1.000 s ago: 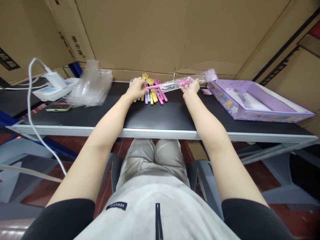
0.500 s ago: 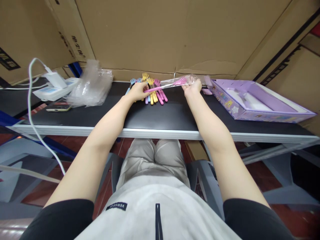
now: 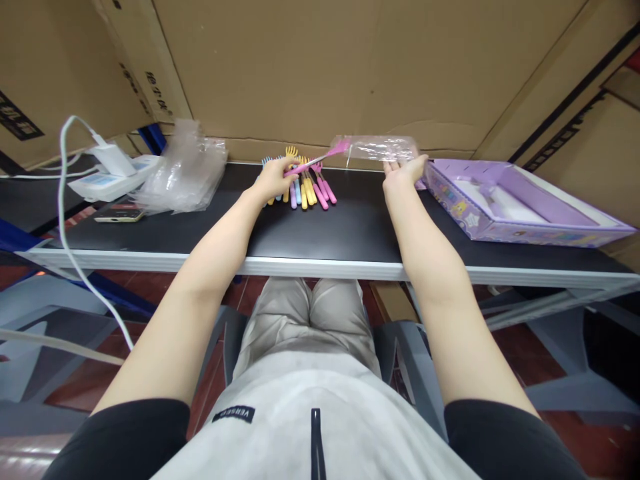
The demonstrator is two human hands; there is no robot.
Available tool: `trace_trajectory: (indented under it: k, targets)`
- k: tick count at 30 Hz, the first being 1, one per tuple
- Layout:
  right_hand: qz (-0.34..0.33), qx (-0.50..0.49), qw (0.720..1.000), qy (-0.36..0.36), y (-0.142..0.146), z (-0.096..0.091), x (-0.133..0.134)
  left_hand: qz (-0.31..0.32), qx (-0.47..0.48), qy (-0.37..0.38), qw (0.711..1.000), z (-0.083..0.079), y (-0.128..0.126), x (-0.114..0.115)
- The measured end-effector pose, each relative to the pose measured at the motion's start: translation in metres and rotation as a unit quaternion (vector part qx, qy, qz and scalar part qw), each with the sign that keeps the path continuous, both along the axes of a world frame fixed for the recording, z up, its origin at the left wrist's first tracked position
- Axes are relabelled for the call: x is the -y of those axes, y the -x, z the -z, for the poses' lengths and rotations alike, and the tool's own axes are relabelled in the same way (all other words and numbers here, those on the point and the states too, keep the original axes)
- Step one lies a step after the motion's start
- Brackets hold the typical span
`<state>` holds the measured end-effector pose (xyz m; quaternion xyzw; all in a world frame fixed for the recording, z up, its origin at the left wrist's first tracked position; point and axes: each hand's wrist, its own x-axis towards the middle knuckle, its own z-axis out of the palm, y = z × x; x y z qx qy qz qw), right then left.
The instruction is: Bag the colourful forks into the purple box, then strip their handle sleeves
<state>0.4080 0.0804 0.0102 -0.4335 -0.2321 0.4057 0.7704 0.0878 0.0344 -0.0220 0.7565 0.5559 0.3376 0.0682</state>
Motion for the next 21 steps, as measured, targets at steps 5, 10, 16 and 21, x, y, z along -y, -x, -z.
trace_trajectory:
  k: [5, 10, 16, 21]
  targets:
    - [-0.001, 0.001, 1.0, -0.014, 0.0, 0.0, 0.001, -0.043, 0.06, -0.033, 0.997, 0.01, 0.018, -0.014]
    - [-0.033, -0.089, 0.995, -0.019, 0.016, -0.004, 0.017, -0.132, 0.04, 0.029, 0.99, 0.014, 0.032, -0.028]
    - [-0.044, -0.004, 0.999, -0.007, 0.013, 0.001, 0.01, -0.168, 0.014, 0.074, 0.983, 0.019, 0.028, -0.029]
    - [-0.054, 0.072, 0.996, -0.003, 0.013, 0.005, 0.004, -0.183, 0.016, 0.071, 0.98, 0.024, 0.024, -0.032]
